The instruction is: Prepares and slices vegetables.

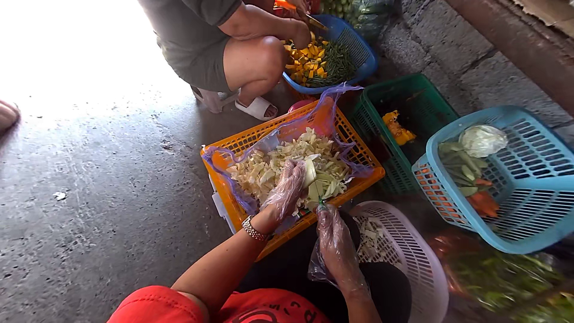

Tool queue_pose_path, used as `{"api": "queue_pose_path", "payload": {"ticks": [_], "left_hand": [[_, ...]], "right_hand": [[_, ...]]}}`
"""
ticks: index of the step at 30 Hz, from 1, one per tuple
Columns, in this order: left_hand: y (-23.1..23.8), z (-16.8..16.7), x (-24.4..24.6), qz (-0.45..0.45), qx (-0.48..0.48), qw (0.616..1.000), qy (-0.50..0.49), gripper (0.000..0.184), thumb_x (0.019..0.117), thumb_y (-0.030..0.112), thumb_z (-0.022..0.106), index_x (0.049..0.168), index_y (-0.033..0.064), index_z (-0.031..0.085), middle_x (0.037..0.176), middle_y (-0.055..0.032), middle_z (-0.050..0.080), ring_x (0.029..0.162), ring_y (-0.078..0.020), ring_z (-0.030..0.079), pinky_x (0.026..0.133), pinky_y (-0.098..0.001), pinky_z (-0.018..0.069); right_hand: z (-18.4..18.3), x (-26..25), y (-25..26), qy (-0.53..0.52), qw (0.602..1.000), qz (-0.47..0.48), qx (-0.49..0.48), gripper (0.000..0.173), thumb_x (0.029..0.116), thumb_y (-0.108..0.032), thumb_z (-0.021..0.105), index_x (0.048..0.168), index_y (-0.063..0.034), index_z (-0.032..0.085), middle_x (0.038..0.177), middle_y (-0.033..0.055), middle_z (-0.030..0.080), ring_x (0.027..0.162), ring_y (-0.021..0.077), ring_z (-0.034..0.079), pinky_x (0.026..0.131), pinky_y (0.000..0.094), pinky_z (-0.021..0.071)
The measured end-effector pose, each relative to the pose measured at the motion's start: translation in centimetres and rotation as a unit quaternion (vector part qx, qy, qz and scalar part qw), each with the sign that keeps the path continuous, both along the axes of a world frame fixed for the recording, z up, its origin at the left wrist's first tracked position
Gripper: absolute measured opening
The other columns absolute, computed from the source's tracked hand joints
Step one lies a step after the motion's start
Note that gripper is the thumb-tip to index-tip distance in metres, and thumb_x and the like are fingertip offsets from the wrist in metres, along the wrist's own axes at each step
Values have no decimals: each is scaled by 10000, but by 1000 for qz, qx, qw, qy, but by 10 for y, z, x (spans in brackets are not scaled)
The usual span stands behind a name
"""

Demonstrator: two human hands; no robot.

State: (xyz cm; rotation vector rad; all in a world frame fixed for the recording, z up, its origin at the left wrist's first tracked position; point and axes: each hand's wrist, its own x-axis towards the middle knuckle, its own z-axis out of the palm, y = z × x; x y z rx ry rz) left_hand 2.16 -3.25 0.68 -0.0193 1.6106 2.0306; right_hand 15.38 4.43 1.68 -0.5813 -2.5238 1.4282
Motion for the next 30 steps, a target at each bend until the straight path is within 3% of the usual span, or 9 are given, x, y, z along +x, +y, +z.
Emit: {"api": "queue_pose_path", "payload": {"ticks": [12, 14, 16, 17, 19, 24, 26, 28, 30], "left_hand": [[1, 6, 5, -8, 30, 1000, -3, 124, 1102, 153, 350, 1104, 92, 458, 686, 54, 473, 516, -13, 441, 501, -163, 409], [1, 11, 11, -24, 17, 1000, 1, 135, 1103, 162, 351, 1124, 88, 462, 732, 39, 491, 549, -20, 463, 520, -172, 425], [3, 18, 17, -25, 0, 1000, 12, 152, 1105, 157, 352, 1129, 72, 475, 753, 35, 508, 567, -12, 484, 530, -163, 438], [3, 21, 18, -23, -9, 999, 22, 173, 1107, 158, 351, 1158, 57, 481, 770, 31, 508, 584, -10, 492, 547, -161, 446], [1, 19, 10, -22, -5, 1000, 22, 191, 1111, 174, 346, 1204, 58, 466, 774, 27, 506, 583, -18, 491, 555, -170, 448], [-6, 5, -6, -33, 63, 997, 34, 268, 1100, 171, 325, 1300, 53, 459, 800, 31, 545, 587, -20, 506, 572, -168, 467], [-2, 2, -5, 3, 45, 998, 34, 240, 1104, 174, 319, 1230, 54, 486, 736, 45, 505, 554, -16, 461, 541, -166, 426], [3, 6, -3, 29, -2, 999, 24, 212, 1113, 193, 327, 1181, 56, 473, 732, 33, 470, 558, -25, 443, 540, -176, 413], [4, 10, 0, 29, -31, 999, 18, 267, 1117, 218, 334, 1265, 33, 456, 844, -13, 499, 660, -47, 496, 615, -203, 453]], "right_hand": [[4, -7, 1, -19, 1000, 2, 15, 366, 1082, -211, 387, 1172, 48, 630, 849, 91, 618, 726, 113, 579, 708, 284, 501], [4, -21, 7, -60, 998, 2, -6, 372, 1089, -181, 388, 1232, 87, 601, 993, 189, 667, 891, 215, 651, 837, 371, 526], [-2, -36, 19, -127, 989, 9, -74, 401, 1109, -177, 356, 1352, 92, 527, 1210, 241, 638, 1103, 250, 627, 999, 393, 474], [-9, -42, 25, -139, 984, 2, -113, 398, 1111, -181, 338, 1343, 82, 528, 1192, 212, 625, 1057, 206, 603, 965, 357, 471], [-17, -45, 32, -126, 978, -19, -167, 370, 1115, -192, 324, 1273, 51, 555, 984, 81, 572, 815, 80, 534, 779, 245, 472], [-8, -20, 30, -44, 980, -40, -188, 341, 1076, -248, 397, 1230, 12, 557, 735, -32, 483, 602, 36, 480, 568, 214, 454], [-3, -6, 18, 18, 991, -20, -129, 385, 1064, -234, 396, 1268, 42, 570, 747, -24, 508, 607, 31, 485, 569, 211, 458], [-5, 3, 5, 68, 996, 2, -66, 417, 1074, -240, 422, 1294, 79, 577, 841, 42, 606, 651, 37, 523, 630, 217, 491], [-9, 7, -4, 73, 997, 10, -28, 488, 1082, -313, 399, 1305, 80, 583, 891, 88, 648, 681, 68, 558, 669, 251, 514]]}}
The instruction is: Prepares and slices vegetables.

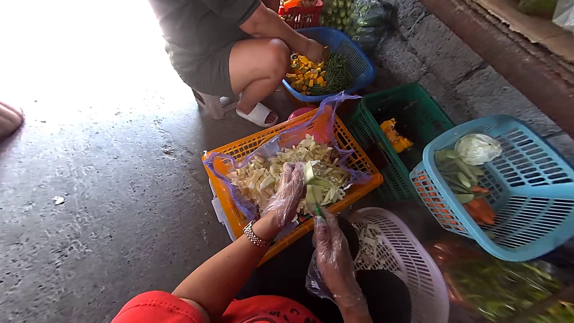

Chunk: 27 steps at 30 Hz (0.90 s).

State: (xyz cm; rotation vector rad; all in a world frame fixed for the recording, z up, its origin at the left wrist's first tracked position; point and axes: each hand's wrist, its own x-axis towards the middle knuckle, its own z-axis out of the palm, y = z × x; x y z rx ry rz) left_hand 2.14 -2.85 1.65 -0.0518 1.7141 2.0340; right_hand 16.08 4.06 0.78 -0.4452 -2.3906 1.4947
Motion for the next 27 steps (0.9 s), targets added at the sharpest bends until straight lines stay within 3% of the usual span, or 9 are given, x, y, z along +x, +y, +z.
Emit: {"api": "queue_pose_path", "payload": {"ticks": [5, 12, 14, 19, 22, 24, 25, 27], "left_hand": [[3, 4, 3, 14, -24, 1000, 2, 254, 1115, 221, 356, 1245, 28, 457, 842, -21, 490, 652, -49, 488, 611, -210, 448], [2, 7, 6, 17, -22, 1000, 12, 214, 1111, 184, 357, 1210, 21, 454, 802, -1, 466, 618, -34, 464, 585, -188, 428], [2, 7, 6, 13, -31, 999, 10, 245, 1113, 192, 362, 1253, 11, 449, 841, -19, 480, 651, -44, 478, 615, -201, 441], [3, 3, 6, 11, -24, 1000, 15, 194, 1110, 183, 362, 1163, 22, 457, 785, 2, 470, 607, -32, 461, 582, -184, 422], [2, 3, 8, -13, -43, 999, 20, 222, 1111, 179, 356, 1202, 5, 460, 833, -20, 486, 642, -45, 475, 603, -203, 434], [0, 3, 12, -35, -47, 998, 31, 265, 1114, 196, 353, 1248, -6, 460, 889, -38, 517, 697, -50, 519, 643, -210, 470], [-1, 2, 13, -38, -40, 998, 37, 270, 1113, 196, 352, 1254, -7, 461, 897, -34, 521, 703, -43, 525, 650, -201, 477], [-1, 2, 10, -34, -20, 999, 32, 227, 1114, 200, 346, 1213, 21, 447, 855, -9, 499, 664, -33, 499, 628, -194, 458]], "right_hand": [[4, -2, -5, -15, 999, -32, 32, 414, 1079, -252, 393, 1184, 63, 640, 884, 89, 645, 723, 60, 572, 716, 217, 500], [4, -5, -3, -29, 999, -34, 25, 396, 1078, -256, 402, 1168, 48, 639, 820, 40, 600, 673, 23, 528, 666, 190, 473], [4, -5, -4, -33, 998, -33, 33, 395, 1077, -256, 403, 1169, 46, 640, 827, 51, 610, 685, 37, 542, 676, 201, 479], [7, -17, -3, -62, 997, -39, 33, 393, 1082, -244, 401, 1179, 58, 634, 870, 96, 642, 754, 101, 597, 729, 276, 509], [13, -38, 5, -120, 992, -19, -19, 378, 1100, -202, 366, 1230, 73, 592, 936, 123, 629, 798, 125, 585, 767, 303, 498], [10, -53, 19, -176, 980, 8, -91, 384, 1111, -173, 336, 1313, 74, 550, 1111, 151, 635, 940, 129, 596, 883, 295, 491], [4, -58, 25, -193, 973, 13, -128, 374, 1113, -171, 328, 1304, 62, 550, 1115, 131, 620, 946, 112, 579, 884, 277, 483], [-8, -60, 30, -202, 961, -5, -190, 356, 1120, -184, 300, 1210, 27, 572, 931, 35, 549, 757, 41, 509, 714, 202, 459]]}}
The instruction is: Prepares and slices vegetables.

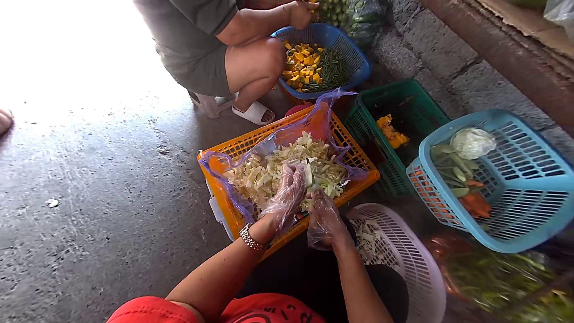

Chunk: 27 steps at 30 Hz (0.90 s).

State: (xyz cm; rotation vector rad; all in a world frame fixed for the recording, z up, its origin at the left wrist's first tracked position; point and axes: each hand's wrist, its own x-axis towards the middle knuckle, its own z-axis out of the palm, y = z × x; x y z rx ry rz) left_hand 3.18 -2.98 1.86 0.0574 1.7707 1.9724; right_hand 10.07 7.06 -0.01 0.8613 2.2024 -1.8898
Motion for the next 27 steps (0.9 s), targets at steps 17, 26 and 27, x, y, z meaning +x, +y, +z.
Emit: {"api": "queue_pose_path", "payload": {"ticks": [17, 26, 27], "left_hand": [[3, 2, -10, 38, 11, 999, -32, 224, 1115, 253, 359, 1221, 71, 436, 826, 2, 481, 653, -49, 492, 629, -220, 458], [7, 4, -8, 41, -29, 999, -13, 258, 1116, 249, 358, 1238, 42, 454, 873, -19, 491, 704, -51, 501, 657, -218, 454], [7, 5, -8, 39, -47, 998, -3, 282, 1118, 245, 353, 1264, 26, 455, 905, -41, 501, 734, -63, 510, 680, -231, 463]], "right_hand": [[8, 56, -30, 168, 969, 3, 184, 398, 1077, -261, 411, 1165, 60, 629, 817, 34, 592, 664, 8, 510, 660, 178, 464], [7, 51, -34, 163, 959, -18, 233, 388, 1074, -235, 416, 1182, 70, 629, 874, 93, 647, 764, 74, 603, 734, 233, 510], [7, 50, -34, 163, 958, -17, 235, 389, 1073, -231, 413, 1187, 73, 628, 883, 101, 653, 773, 84, 610, 742, 242, 514]]}}
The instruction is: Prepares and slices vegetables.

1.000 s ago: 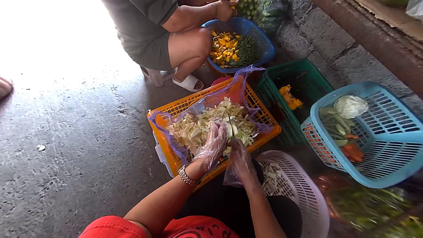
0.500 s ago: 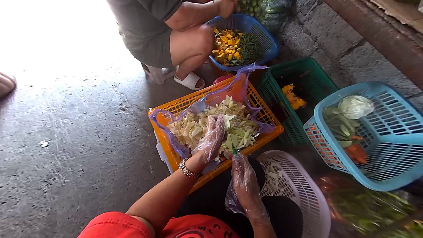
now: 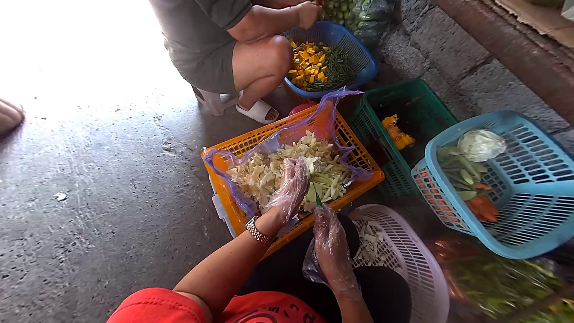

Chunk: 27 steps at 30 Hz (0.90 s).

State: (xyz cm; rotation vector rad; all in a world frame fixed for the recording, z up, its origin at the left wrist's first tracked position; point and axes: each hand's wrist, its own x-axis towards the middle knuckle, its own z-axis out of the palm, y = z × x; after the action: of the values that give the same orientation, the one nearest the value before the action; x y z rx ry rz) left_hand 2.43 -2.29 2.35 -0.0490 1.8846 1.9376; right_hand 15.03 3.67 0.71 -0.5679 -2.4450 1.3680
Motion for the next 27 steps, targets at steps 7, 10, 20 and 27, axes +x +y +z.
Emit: {"api": "queue_pose_path", "payload": {"ticks": [7, 10, 20, 27], "left_hand": [[0, 1, 3, -14, -56, 998, 32, 310, 1114, 188, 353, 1300, -35, 459, 986, -118, 536, 814, -119, 538, 739, -270, 475], [-1, 3, 10, -31, -38, 999, 22, 285, 1110, 178, 364, 1286, -22, 465, 982, -89, 529, 799, -86, 531, 716, -239, 472], [-15, -7, -9, -59, 137, 989, -20, 151, 1091, 136, 387, 1121, 67, 518, 777, 28, 577, 621, -28, 563, 616, -170, 505], [-3, -4, -2, 8, 115, 993, -17, 128, 1084, 136, 443, 1017, 67, 527, 672, 39, 532, 523, -10, 502, 525, -144, 455]], "right_hand": [[7, -23, 8, -79, 996, 20, -41, 380, 1085, -193, 409, 1271, 89, 582, 1025, 188, 674, 926, 206, 654, 860, 361, 523], [4, -43, 25, -157, 976, 40, -146, 389, 1108, -162, 353, 1346, 94, 524, 1236, 210, 619, 1110, 187, 598, 992, 331, 465], [-5, -6, 23, -5, 982, 25, -188, 405, 1086, -190, 302, 1188, 87, 578, 747, -47, 476, 600, -22, 428, 573, 156, 411], [-4, 12, 5, 19, 999, 19, -35, 387, 1070, -222, 423, 1194, 83, 626, 813, 48, 604, 652, 14, 516, 651, 176, 468]]}}
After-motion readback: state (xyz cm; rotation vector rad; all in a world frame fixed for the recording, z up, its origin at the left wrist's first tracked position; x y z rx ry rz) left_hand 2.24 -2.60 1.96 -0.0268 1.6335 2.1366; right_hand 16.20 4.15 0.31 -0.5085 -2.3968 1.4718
